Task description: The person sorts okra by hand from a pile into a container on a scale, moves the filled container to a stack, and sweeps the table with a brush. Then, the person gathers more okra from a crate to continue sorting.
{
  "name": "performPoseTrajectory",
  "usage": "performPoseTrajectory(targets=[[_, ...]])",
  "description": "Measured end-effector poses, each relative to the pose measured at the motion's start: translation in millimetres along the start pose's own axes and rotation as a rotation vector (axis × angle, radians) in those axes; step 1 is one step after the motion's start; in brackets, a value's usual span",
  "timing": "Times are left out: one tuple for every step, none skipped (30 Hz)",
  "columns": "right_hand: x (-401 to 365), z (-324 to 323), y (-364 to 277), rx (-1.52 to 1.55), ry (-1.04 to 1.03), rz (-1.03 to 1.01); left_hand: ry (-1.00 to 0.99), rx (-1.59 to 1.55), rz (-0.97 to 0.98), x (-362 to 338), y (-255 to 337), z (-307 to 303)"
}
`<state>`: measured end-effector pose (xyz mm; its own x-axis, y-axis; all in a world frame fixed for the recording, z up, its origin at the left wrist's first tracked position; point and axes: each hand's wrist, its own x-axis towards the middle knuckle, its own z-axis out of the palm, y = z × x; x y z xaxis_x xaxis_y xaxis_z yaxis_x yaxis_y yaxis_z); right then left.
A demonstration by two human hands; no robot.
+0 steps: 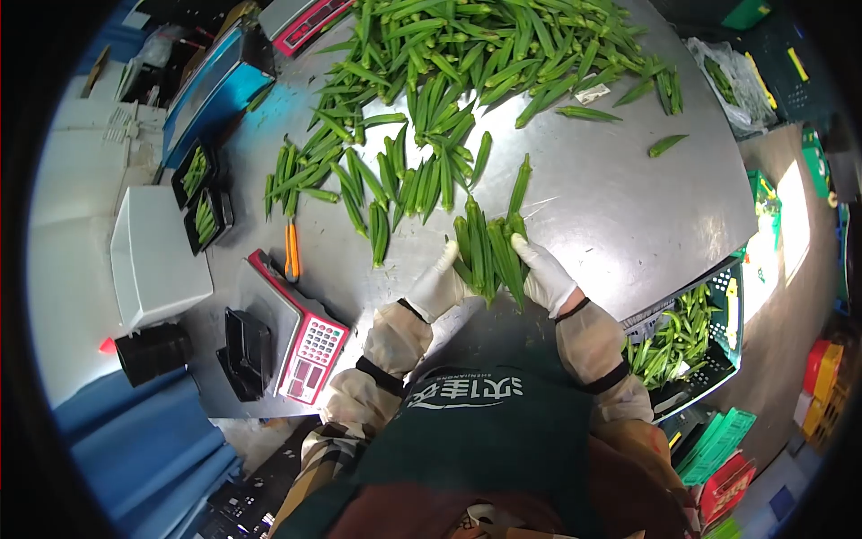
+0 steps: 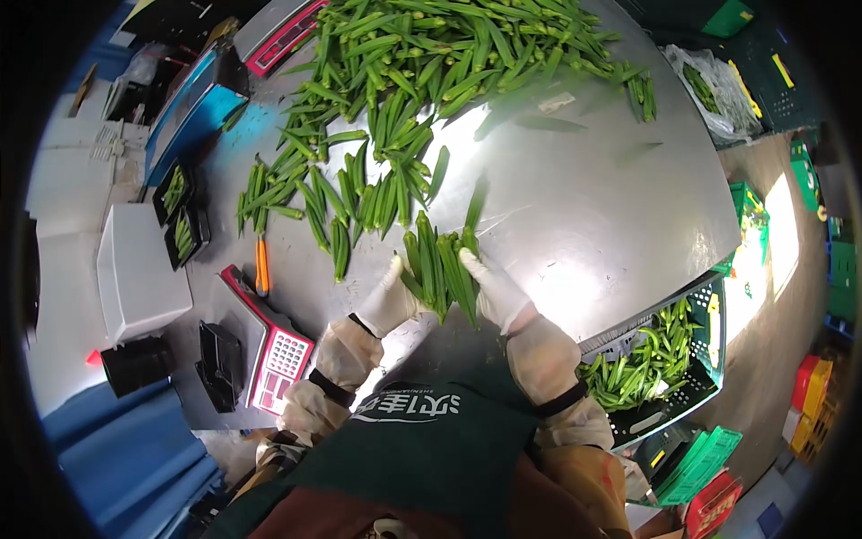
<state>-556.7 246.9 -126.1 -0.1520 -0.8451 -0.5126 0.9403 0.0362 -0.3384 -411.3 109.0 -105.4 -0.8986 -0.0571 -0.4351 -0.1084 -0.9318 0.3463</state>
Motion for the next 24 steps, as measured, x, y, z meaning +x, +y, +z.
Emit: performPoseTrajectory(targets=[[-4,1,2,0.046,-0.022,0.027,-0.029,0.025,-0.033,-5,-1,-8],[-8,2,4,0.092,-0.043,0.055,-0.033,-0.028,-0.029,-12,-2,-10],[-12,7,5,0.138,-0.064,0.083,-0.037,-0.079,-0.026,-19,-2,-8],[-16,13,7,0.14,-0.075,0.076,-0.044,-0.131,-0.022,-25,-2,-6],[-19,19,10,0.141,-0.087,0.069,-0.066,-0.16,-0.014,-32,-2,-5],[-21,25,12,0.141,-0.099,0.063,-0.09,-0.188,-0.006,-40,-1,-5],[-22,28,15,0.135,-0.113,0.064,-0.114,-0.216,0.004,-47,0,-5],[-23,32,19,0.129,-0.127,0.066,-0.105,-0.231,0.018,-54,0,-5],[-24,36,22,0.122,-0.141,0.069,-0.096,-0.246,0.033,-61,0,-5],[-24,40,27,0.124,-0.136,0.07,-0.087,-0.262,0.048,-68,0,-5],[-24,43,33,0.126,-0.131,0.07,-0.076,-0.268,0.066,-73,0,-8],[-24,49,38,0.127,-0.126,0.071,-0.064,-0.276,0.084,-79,-1,-11],[-25,56,43,0.104,-0.117,0.063,-0.053,-0.284,0.101,-84,-1,-14],[-26,65,49,0.08,-0.109,0.055,-0.054,-0.263,0.107,-91,-1,-16],[-27,73,56,0.056,-0.101,0.046,-0.055,-0.241,0.112,-97,0,-18],[-22,72,68,-0.124,-0.075,0.012,-0.056,-0.218,0.118,-104,0,-19],[-12,64,83,-0.304,-0.051,-0.026,-0.031,-0.081,0.143,-109,-1,-18],[-7,63,95,-0.482,-0.027,-0.066,0.016,-0.027,0.131,-108,-12,-39],[-26,108,98,-0.718,0.041,-0.131,0.049,0.242,0.164,-109,-22,-59],[-8,82,123,-0.96,0.032,-0.299,0.087,0.511,0.196,-113,-28,-70],[-10,93,130,-1.056,-0.031,-0.4,0.127,0.222,0.139,-124,-25,-50],[-13,107,137,-1.148,-0.098,-0.503,0.178,0.179,0.324,-139,-21,-31],[-15,116,143,-1.146,-0.156,-0.464,0.118,0.129,0.381,-146,-18,-36],[-18,132,142,-1.119,-0.239,-0.419,0.058,0.081,0.437,-153,-15,-42]])
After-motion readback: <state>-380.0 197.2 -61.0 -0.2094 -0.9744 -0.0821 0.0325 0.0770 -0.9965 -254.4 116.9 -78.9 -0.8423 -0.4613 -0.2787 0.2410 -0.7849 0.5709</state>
